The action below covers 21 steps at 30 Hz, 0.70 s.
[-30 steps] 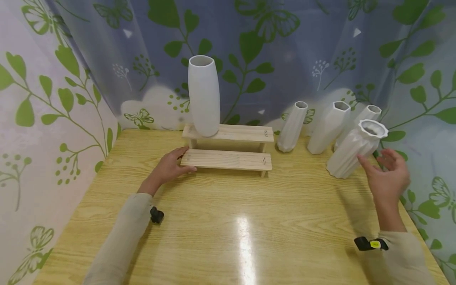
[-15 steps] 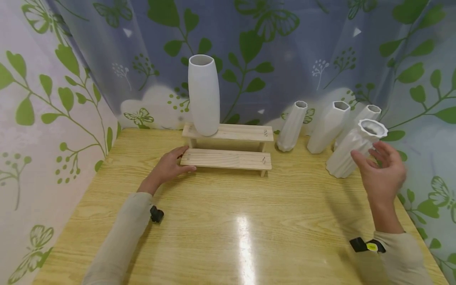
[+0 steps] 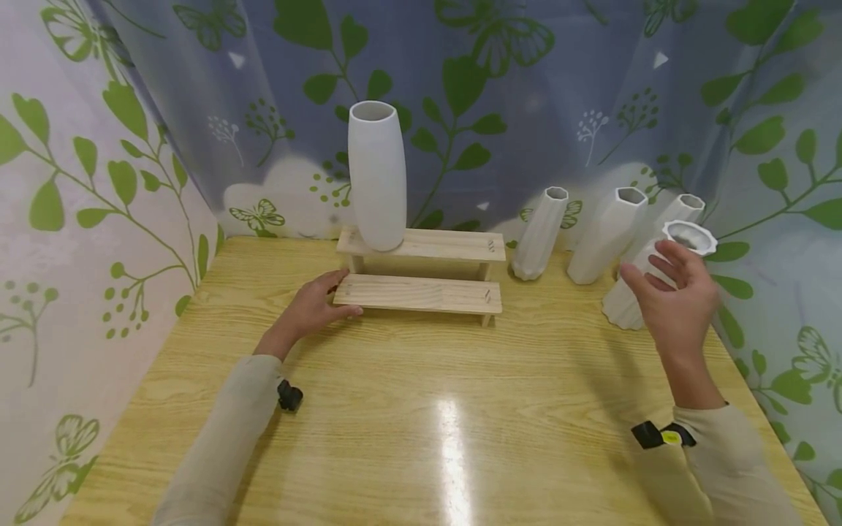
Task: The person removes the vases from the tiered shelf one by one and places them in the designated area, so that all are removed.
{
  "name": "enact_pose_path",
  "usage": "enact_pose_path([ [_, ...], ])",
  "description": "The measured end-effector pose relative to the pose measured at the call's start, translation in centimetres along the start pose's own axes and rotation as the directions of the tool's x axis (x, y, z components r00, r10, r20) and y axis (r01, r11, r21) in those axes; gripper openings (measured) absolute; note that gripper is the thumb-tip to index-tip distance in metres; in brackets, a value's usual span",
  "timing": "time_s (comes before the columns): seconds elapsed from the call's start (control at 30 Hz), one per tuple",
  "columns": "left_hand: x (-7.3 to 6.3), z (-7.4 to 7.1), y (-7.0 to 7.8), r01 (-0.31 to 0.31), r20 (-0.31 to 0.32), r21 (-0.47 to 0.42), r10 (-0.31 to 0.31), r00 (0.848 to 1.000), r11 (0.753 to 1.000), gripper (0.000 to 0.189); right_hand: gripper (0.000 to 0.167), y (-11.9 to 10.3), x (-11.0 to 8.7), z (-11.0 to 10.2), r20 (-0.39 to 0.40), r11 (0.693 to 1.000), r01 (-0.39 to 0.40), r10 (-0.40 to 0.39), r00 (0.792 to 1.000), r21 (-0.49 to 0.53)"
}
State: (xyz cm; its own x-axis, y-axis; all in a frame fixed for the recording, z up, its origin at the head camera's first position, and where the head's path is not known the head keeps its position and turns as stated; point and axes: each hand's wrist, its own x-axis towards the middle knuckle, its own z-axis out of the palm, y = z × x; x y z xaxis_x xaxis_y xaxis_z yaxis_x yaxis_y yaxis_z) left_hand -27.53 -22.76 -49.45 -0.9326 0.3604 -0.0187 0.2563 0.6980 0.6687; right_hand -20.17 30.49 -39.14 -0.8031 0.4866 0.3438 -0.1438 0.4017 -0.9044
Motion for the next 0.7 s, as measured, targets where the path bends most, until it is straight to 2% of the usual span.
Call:
enact_pose_path([
  [0.23, 0.0, -0.1, 0.1, 0.005, 0.002, -0.001, -0.005, 1.0, 1.0, 0.1, 0.062, -0.8, -0.1, 2.1, 0.08, 0.999, 0.04, -0.04, 0.996, 0.012],
  [0.47, 0.1, 0.0, 0.0, -0.001, -0.006, 0.01, 0.001, 1.0, 1.0, 0.101, 0.062, -1.7, -0.1, 4.1, 0.122, 0.998, 0.047, -0.052, 0.991, 0.046],
  [0.7, 0.2, 0.1, -0.2, 0.002, -0.011, 0.016, -0.001, 1.0, 1.0, 0.101, 0.061, -3.2, -0.2, 6.0, 0.188, 0.996, 0.07, -0.08, 0.979, 0.061],
])
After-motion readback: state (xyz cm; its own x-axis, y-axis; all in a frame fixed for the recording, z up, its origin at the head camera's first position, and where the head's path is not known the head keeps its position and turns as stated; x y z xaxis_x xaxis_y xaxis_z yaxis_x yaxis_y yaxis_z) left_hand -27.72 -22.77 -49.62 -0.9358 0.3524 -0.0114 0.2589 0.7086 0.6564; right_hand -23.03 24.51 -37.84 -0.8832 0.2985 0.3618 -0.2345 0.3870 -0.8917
